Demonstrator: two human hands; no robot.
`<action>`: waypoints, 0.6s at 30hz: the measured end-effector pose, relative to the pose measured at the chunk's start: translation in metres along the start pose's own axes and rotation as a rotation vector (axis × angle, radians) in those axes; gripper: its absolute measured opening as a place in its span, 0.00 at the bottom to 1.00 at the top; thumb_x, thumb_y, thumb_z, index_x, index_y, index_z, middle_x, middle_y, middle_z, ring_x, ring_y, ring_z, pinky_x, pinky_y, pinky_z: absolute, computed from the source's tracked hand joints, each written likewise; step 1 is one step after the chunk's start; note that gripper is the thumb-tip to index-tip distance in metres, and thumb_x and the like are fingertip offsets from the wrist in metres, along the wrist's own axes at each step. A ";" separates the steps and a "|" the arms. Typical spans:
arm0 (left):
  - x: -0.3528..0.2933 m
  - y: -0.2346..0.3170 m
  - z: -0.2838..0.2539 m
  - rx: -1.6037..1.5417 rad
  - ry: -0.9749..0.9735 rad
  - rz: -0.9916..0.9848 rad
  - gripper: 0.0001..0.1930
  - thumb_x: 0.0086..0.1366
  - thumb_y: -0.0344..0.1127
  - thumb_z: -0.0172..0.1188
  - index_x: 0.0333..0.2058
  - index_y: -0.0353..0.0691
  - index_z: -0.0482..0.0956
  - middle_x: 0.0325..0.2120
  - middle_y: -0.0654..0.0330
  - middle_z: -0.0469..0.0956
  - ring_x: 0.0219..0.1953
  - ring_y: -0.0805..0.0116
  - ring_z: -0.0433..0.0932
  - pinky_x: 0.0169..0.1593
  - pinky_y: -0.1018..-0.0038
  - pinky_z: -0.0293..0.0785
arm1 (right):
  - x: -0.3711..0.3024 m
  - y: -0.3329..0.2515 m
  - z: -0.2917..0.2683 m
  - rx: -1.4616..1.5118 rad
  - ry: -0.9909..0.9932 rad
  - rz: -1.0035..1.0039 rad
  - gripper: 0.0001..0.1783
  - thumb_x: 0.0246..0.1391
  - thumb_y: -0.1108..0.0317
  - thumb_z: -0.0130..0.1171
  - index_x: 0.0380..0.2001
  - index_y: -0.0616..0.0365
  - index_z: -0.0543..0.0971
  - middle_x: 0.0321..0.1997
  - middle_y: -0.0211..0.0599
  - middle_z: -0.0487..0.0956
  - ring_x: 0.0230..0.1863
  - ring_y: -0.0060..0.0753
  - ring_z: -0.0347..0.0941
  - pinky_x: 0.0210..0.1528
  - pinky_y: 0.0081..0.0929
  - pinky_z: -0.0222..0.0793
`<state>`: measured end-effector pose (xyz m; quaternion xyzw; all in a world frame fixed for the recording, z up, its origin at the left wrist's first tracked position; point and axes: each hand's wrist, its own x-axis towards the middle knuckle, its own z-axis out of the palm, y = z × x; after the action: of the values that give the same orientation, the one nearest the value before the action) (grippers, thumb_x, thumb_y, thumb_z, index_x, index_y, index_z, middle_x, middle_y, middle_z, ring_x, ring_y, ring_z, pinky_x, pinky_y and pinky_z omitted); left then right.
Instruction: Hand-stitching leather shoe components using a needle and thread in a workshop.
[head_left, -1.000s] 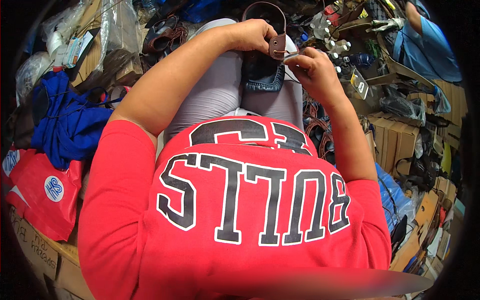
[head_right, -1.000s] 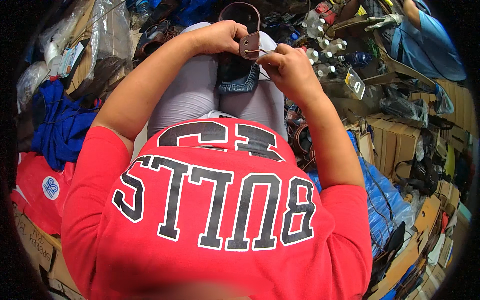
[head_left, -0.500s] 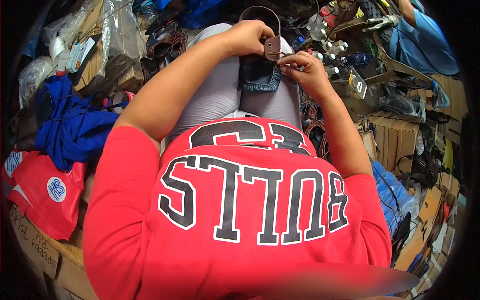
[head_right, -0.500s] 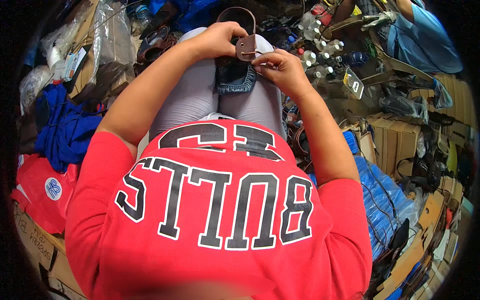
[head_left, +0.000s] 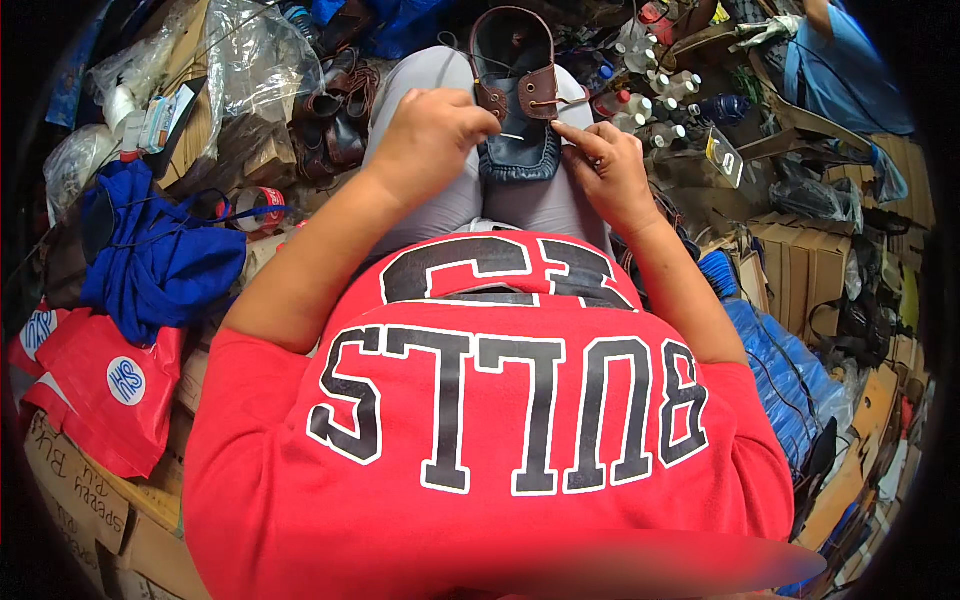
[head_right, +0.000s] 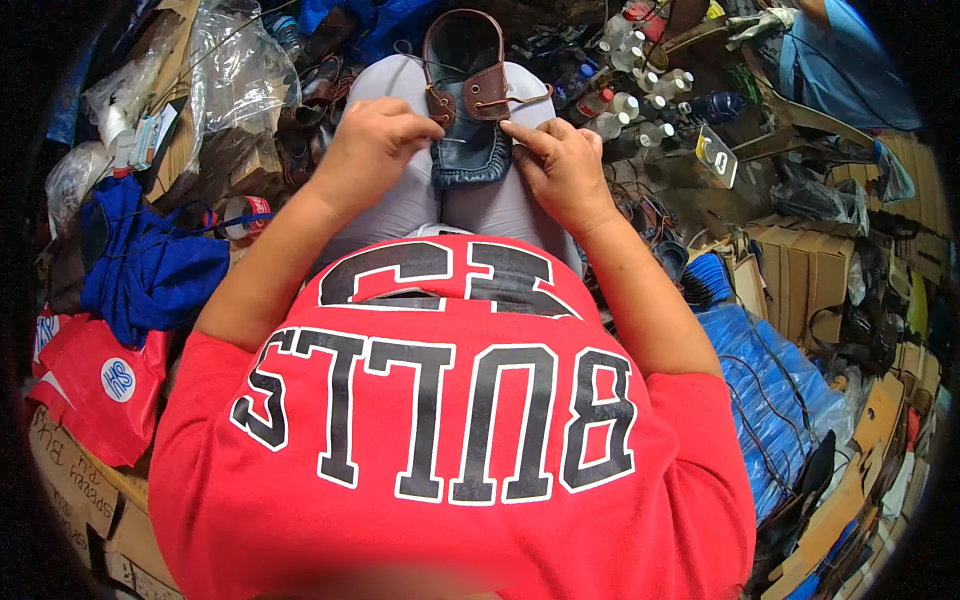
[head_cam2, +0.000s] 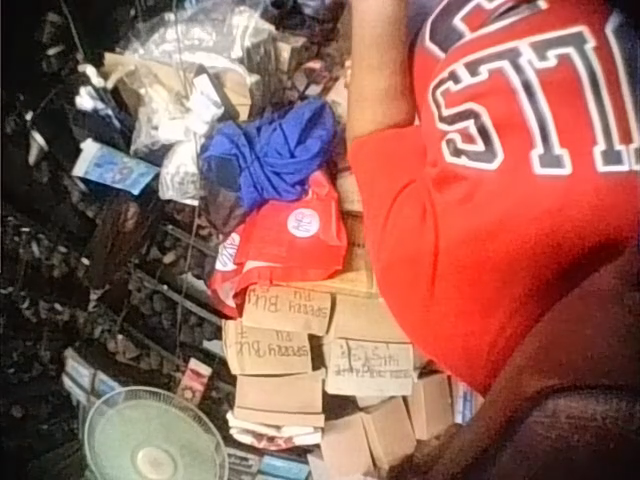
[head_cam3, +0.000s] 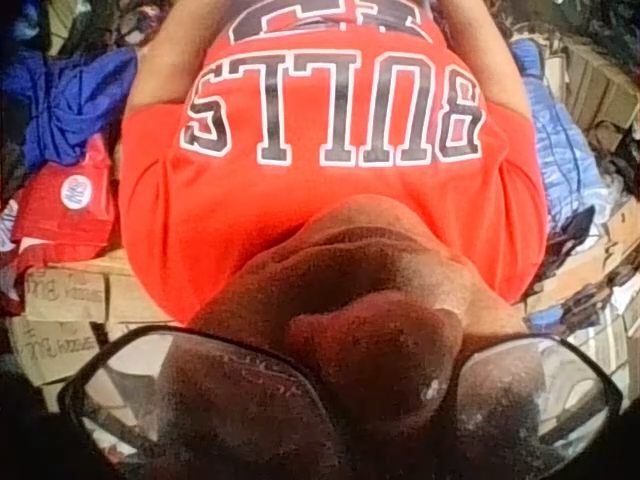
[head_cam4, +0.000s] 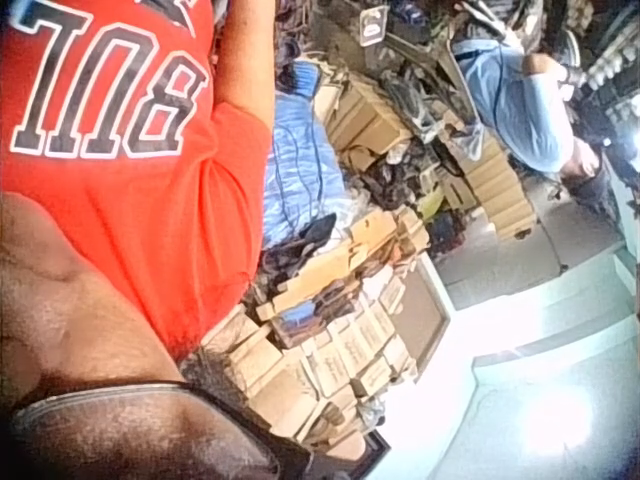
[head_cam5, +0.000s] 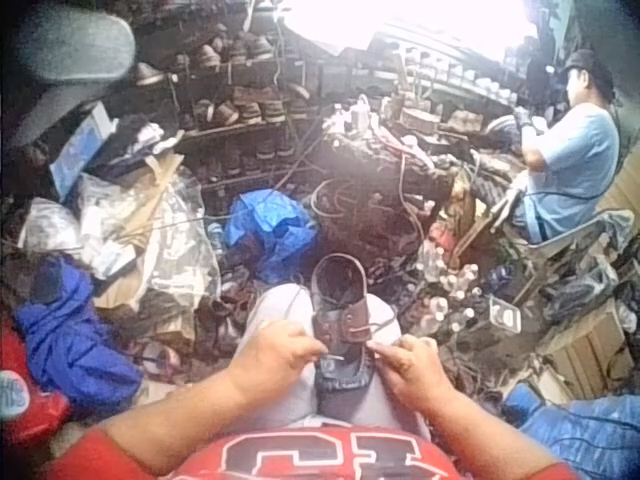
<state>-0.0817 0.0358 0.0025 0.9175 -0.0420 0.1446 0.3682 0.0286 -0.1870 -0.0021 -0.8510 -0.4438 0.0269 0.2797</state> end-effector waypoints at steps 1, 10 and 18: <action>0.001 0.001 0.006 0.185 0.027 0.063 0.10 0.50 0.24 0.58 0.32 0.45 0.80 0.25 0.63 0.72 0.33 0.66 0.73 0.39 0.70 0.67 | 0.000 -0.001 0.000 -0.011 -0.010 0.009 0.15 0.46 0.72 0.59 0.40 0.47 0.81 0.28 0.35 0.73 0.32 0.36 0.71 0.34 0.31 0.66; 0.010 -0.002 0.027 0.419 0.133 0.199 0.05 0.49 0.32 0.62 0.27 0.51 0.80 0.22 0.68 0.71 0.33 0.69 0.71 0.39 0.71 0.58 | 0.017 0.024 -0.013 0.562 -0.274 0.273 0.16 0.52 0.74 0.55 0.45 0.51 0.79 0.33 0.27 0.72 0.35 0.17 0.68 0.40 0.16 0.64; 0.017 -0.012 0.022 -0.025 0.096 0.168 0.08 0.50 0.32 0.63 0.30 0.53 0.83 0.22 0.69 0.70 0.32 0.69 0.70 0.39 0.72 0.57 | 0.034 0.044 -0.013 0.637 -0.363 0.250 0.16 0.48 0.79 0.53 0.39 0.53 0.81 0.32 0.25 0.71 0.35 0.19 0.67 0.40 0.17 0.63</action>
<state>-0.0586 0.0300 -0.0156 0.8980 -0.1031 0.2183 0.3678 0.0853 -0.1867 -0.0065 -0.7502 -0.3484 0.3477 0.4415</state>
